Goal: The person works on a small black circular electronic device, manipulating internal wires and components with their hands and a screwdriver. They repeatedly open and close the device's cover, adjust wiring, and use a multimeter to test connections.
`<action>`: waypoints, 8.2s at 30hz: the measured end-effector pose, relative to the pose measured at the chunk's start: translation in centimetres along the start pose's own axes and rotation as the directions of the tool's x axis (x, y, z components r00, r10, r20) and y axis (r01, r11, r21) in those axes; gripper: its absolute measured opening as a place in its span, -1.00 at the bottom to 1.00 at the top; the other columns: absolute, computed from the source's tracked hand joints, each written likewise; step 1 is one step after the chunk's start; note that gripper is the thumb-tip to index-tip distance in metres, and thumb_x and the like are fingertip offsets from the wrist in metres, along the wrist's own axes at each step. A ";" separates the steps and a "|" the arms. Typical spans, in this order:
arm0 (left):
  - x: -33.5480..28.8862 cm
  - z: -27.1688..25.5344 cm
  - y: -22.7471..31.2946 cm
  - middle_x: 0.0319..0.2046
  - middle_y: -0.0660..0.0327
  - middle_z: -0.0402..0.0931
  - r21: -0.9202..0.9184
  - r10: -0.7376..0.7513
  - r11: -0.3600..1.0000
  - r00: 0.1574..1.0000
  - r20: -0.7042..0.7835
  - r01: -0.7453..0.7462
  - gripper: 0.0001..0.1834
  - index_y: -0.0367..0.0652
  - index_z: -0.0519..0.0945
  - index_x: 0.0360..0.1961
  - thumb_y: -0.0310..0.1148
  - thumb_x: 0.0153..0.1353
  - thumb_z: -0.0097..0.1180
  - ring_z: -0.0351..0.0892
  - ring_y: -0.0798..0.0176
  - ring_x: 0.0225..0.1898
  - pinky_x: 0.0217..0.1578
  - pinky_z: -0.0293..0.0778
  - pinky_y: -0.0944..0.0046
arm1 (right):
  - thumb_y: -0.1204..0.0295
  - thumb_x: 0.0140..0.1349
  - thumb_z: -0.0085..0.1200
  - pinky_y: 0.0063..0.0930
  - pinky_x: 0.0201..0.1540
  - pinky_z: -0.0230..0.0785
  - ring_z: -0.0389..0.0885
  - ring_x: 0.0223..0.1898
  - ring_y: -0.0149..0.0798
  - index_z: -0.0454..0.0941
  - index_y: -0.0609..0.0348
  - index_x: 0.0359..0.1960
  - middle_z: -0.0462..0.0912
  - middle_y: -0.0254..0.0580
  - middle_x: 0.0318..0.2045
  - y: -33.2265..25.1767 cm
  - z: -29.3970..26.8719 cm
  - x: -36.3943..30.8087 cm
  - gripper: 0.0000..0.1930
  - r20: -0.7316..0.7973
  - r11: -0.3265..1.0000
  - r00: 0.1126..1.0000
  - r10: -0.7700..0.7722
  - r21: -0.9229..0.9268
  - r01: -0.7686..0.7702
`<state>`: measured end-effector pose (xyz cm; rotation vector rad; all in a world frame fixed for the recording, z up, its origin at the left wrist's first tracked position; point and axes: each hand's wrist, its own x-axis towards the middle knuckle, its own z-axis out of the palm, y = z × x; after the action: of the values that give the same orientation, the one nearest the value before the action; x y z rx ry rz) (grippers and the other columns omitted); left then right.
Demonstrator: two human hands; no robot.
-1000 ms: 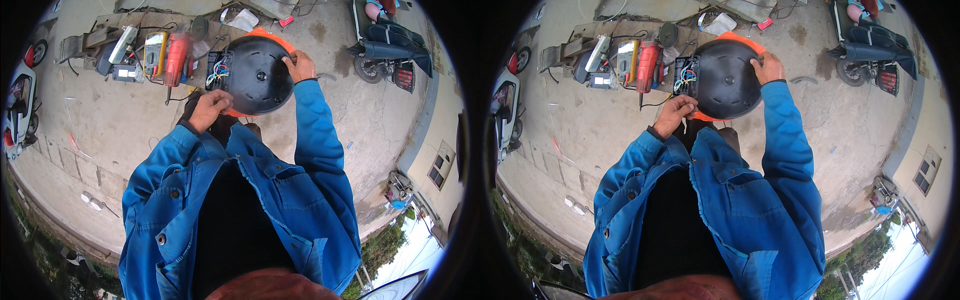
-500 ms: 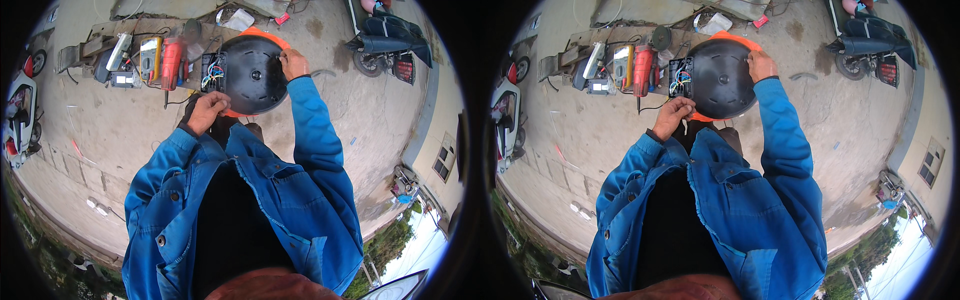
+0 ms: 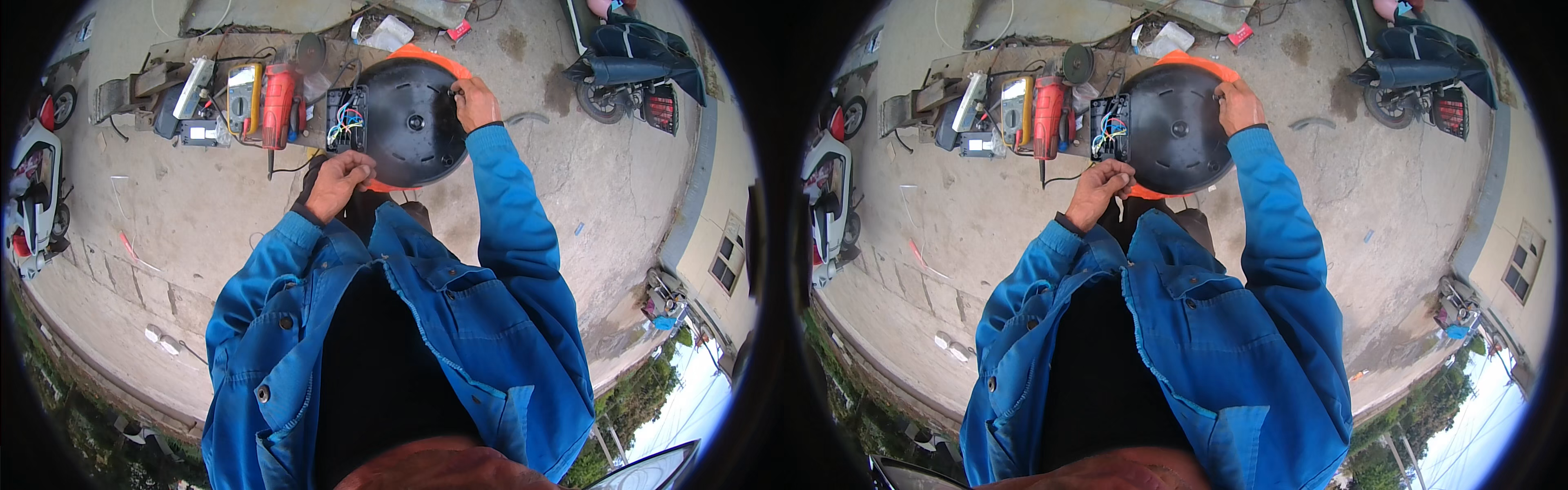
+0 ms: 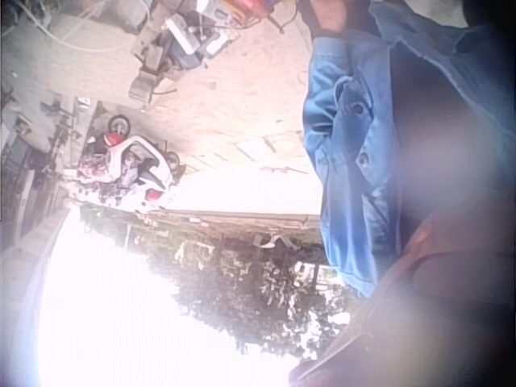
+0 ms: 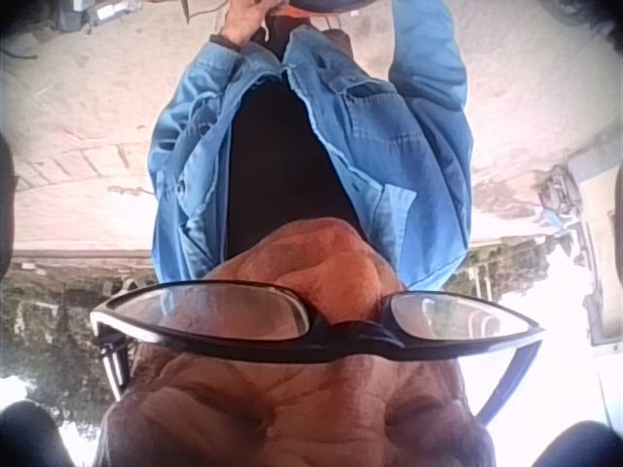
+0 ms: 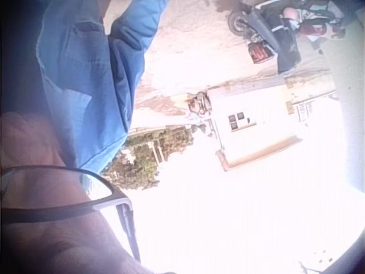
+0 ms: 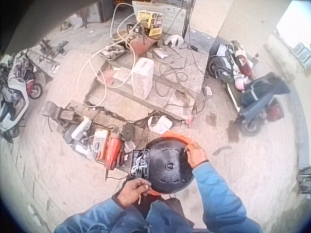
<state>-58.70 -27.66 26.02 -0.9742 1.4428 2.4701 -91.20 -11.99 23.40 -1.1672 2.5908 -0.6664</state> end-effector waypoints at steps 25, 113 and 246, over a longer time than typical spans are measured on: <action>1.7 2.6 3.0 -0.20 0.20 0.64 -0.375 -0.003 0.927 0.999 -0.034 -0.010 -0.72 -0.30 0.64 0.05 -0.30 0.57 0.06 0.58 0.33 -0.22 -0.14 0.54 0.31 | 0.60 0.32 0.30 -0.52 -0.20 0.54 0.67 -0.29 -0.41 0.69 0.35 -0.07 0.74 -0.22 -0.30 -8.5 -3.6 -4.6 -0.82 0.405 0.419 0.903 0.145 0.801 -0.427; -6.3 -9.0 -2.0 -0.25 0.24 0.68 -0.548 -0.017 0.833 0.986 -0.164 -0.077 -0.80 -0.25 0.68 -0.05 -0.36 0.42 0.26 0.62 0.35 -0.25 -0.16 0.54 0.33 | 0.51 0.25 0.23 -0.07 -0.05 0.54 0.70 -0.15 0.14 0.72 0.11 -0.20 0.68 -0.03 -0.18 -16.0 8.5 2.5 -0.88 0.192 0.976 0.958 -0.214 0.007 0.217; -2.2 -8.8 -4.5 -0.31 0.20 0.68 -0.464 -0.121 0.882 0.991 -0.049 0.085 -0.74 -0.29 0.69 -0.07 -0.53 0.41 -0.06 0.61 0.35 -0.36 -0.34 0.52 0.34 | 0.60 0.21 0.26 -0.15 -0.06 0.58 0.71 -0.15 0.08 0.70 0.16 -0.18 0.70 -0.04 -0.23 -18.8 9.2 -6.2 -0.84 0.245 0.958 0.931 -0.269 -0.027 0.284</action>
<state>-51.04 -31.93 20.95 -1.1962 0.7934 2.7793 -71.41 -21.17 24.68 -1.5483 2.2836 -0.4636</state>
